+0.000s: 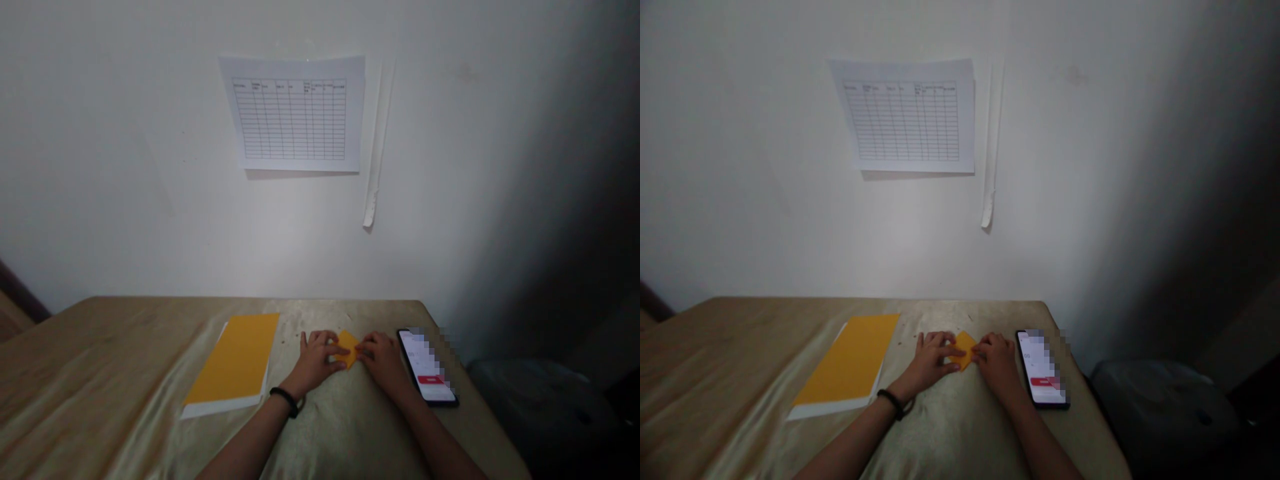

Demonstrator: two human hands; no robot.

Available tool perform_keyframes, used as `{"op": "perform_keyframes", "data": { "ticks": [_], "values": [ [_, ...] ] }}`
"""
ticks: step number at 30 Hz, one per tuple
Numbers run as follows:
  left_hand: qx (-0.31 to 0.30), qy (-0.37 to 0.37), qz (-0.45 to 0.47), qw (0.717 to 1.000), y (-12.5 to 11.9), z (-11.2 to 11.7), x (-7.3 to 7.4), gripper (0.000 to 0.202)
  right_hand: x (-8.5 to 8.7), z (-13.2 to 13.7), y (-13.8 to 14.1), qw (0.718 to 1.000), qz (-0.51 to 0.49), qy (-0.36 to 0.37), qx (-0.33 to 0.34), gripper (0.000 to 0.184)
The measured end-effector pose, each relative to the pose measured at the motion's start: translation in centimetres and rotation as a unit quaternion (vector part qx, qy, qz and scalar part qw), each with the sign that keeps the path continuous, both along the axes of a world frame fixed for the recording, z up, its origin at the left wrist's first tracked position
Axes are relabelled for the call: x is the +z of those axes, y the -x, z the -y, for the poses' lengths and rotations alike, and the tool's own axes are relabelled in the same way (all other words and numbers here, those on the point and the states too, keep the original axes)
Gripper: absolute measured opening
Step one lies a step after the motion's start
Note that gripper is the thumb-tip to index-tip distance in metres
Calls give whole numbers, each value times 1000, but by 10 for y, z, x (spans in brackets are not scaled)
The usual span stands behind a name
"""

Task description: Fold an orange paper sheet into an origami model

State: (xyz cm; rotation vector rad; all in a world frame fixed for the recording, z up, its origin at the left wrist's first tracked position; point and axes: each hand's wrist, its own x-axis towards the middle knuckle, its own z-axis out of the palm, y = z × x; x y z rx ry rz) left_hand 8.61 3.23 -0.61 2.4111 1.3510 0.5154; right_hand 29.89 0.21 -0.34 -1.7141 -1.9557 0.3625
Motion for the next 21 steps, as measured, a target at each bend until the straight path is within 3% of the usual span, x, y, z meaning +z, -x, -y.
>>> {"op": "perform_keyframes", "data": {
  "ticks": [15, 21],
  "values": [
    [20, -15, -4, 1000, -5, 4, 1, 28, 2, 2, 4, 1000, 2, -16, -21, 21],
    [28, -20, -3, 999, -6, 3, -1, 25, -2, 4, 5, 998, -38, -41, -16, 9]
  ]
}}
